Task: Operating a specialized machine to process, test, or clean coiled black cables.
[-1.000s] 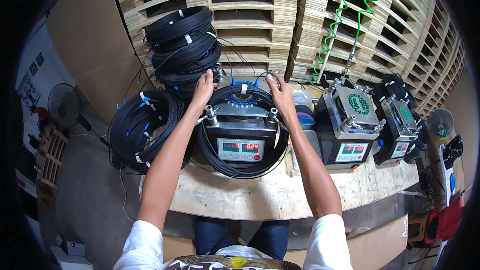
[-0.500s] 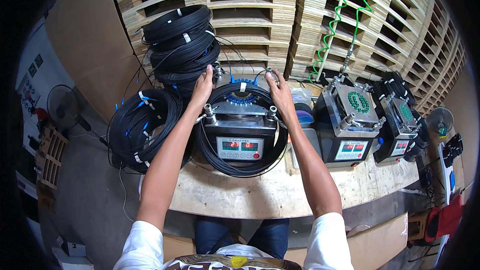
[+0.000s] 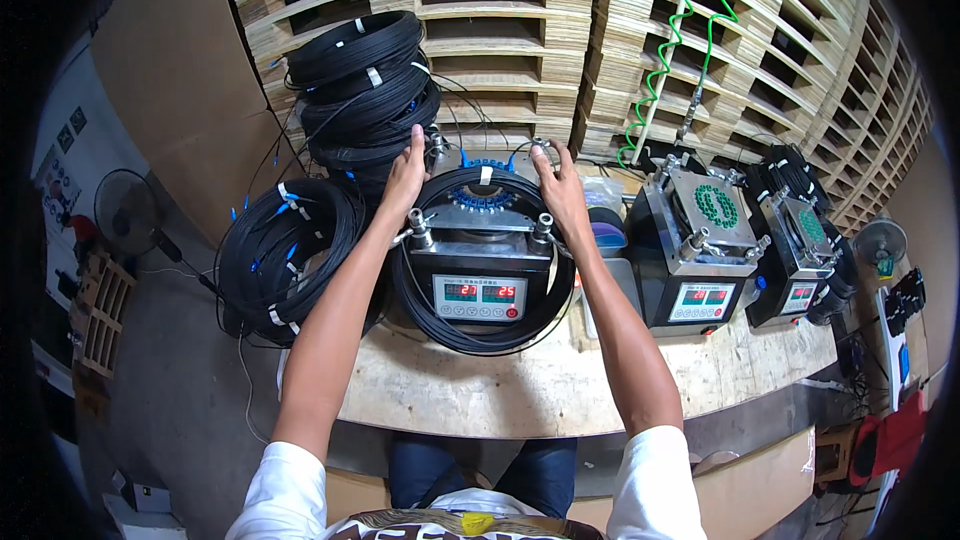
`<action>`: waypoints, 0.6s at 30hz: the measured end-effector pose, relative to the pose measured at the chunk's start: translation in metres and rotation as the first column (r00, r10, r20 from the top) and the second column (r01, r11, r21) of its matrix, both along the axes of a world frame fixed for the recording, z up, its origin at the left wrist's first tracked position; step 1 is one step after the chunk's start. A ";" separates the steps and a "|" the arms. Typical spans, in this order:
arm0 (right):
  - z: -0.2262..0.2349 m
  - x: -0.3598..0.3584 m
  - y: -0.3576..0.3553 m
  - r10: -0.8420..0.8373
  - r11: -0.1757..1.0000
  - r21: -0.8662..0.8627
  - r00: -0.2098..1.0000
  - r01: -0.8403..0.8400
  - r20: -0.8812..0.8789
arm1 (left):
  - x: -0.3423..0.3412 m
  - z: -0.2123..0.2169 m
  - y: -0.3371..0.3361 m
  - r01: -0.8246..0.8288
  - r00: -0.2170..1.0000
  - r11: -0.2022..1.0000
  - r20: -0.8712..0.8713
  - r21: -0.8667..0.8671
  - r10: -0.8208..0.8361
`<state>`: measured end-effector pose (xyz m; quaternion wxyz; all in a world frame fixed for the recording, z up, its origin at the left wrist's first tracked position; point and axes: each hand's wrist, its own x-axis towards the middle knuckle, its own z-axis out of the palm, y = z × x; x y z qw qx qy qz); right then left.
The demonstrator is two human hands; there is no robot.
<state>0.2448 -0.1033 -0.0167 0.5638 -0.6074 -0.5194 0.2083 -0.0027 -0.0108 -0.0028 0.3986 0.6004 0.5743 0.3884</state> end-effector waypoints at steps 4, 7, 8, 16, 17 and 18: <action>0.003 -0.003 -0.005 0.023 1.000 0.019 0.999 -0.022 -0.031 | -0.001 -0.005 0.003 -0.004 1.000 1.000 0.026 0.004 0.004; 0.005 -0.006 -0.006 0.038 0.999 0.030 0.999 -0.038 -0.027 | -0.005 -0.007 0.005 -0.030 0.999 1.000 0.018 0.001 0.030; 0.006 -0.008 -0.005 0.043 0.999 0.032 0.999 -0.042 -0.029 | -0.006 -0.009 0.005 -0.063 0.998 0.997 0.032 0.048 0.061; -0.003 0.004 0.003 0.043 0.999 -0.019 0.999 -0.043 0.009 | 0.001 0.016 -0.022 -0.021 0.995 1.000 0.095 0.011 0.020; -0.002 0.000 0.003 0.050 0.999 -0.018 0.999 -0.050 0.007 | -0.003 0.007 -0.012 -0.043 0.997 0.998 0.071 0.053 0.039; -0.003 0.002 0.004 0.037 0.999 -0.012 0.999 -0.037 0.029 | -0.001 0.007 -0.011 -0.054 0.997 0.994 0.052 0.092 0.050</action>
